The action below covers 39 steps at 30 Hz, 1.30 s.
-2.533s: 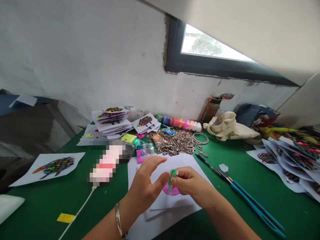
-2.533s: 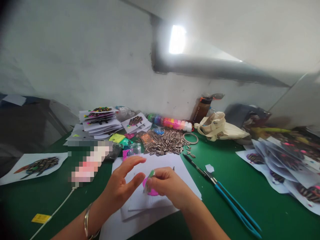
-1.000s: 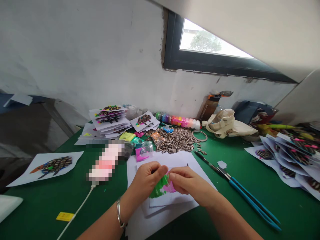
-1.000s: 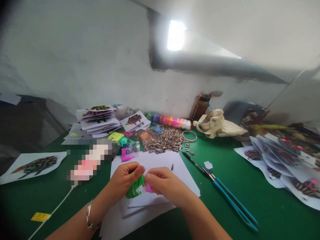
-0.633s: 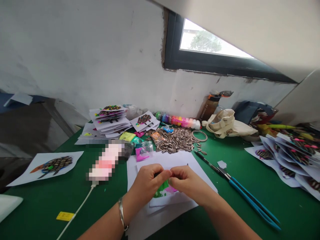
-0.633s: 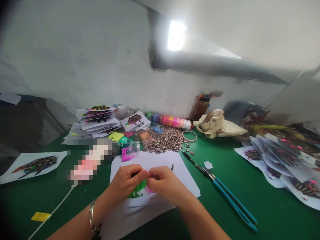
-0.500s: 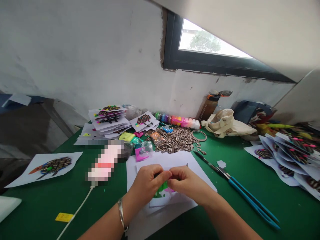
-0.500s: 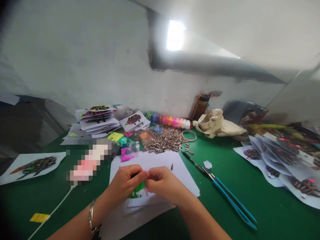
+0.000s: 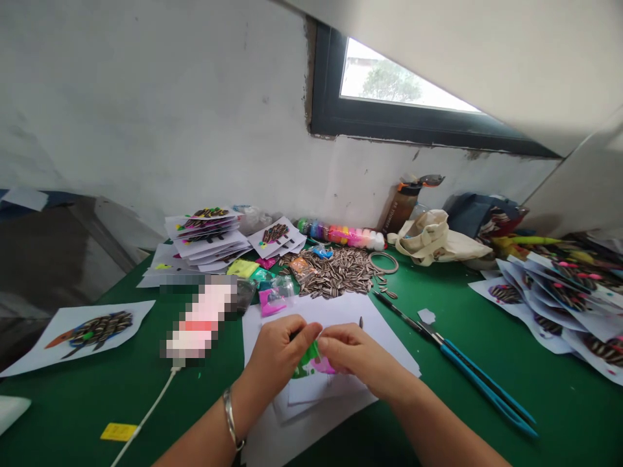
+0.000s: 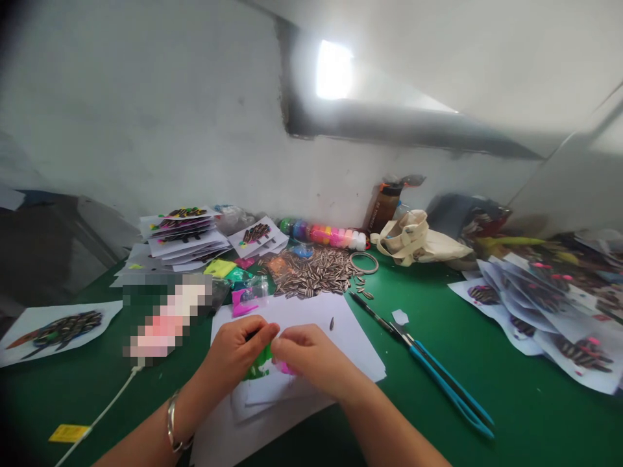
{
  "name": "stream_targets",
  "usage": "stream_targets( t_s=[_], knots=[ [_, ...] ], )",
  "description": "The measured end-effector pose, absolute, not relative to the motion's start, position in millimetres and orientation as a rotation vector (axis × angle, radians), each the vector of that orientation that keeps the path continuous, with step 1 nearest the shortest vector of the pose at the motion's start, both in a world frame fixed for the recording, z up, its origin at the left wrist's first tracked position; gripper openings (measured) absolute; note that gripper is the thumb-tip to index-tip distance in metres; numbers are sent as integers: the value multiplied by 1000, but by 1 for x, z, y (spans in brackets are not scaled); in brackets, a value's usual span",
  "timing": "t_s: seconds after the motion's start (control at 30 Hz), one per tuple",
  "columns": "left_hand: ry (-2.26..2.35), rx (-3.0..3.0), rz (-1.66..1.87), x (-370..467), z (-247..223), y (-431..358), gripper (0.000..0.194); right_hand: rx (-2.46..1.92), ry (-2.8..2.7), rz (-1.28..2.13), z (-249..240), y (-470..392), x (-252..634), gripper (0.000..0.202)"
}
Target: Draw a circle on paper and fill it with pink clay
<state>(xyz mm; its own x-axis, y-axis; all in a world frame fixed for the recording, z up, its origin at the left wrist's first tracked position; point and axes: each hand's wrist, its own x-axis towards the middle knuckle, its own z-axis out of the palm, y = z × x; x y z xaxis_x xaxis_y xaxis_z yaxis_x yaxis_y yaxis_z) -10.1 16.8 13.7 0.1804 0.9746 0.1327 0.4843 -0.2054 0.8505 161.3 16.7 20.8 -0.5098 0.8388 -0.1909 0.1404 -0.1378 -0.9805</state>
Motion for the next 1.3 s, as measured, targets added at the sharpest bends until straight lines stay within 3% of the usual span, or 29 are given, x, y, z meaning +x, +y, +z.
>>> stream_targets(
  t_s=[0.43, 0.7, 1.07, 1.3],
  knots=[
    [1305, 1776, 860, -9, 12, 20, 46, -1171, -1515, 1595, 21, 20, 163, 30],
    [1438, 1921, 1131, -19, 11, 22, 32, -1212, -1530, 1419, 16, 22, 163, 30],
    [1626, 2102, 1377, -43, 6, 39, 38, -1262, -1103, 1511, 18, 87, 142, 34],
    [1519, 1785, 1278, -30, 11, 32, 30, -1130, -862, 1615, 11, 49, 171, 27]
  ],
)
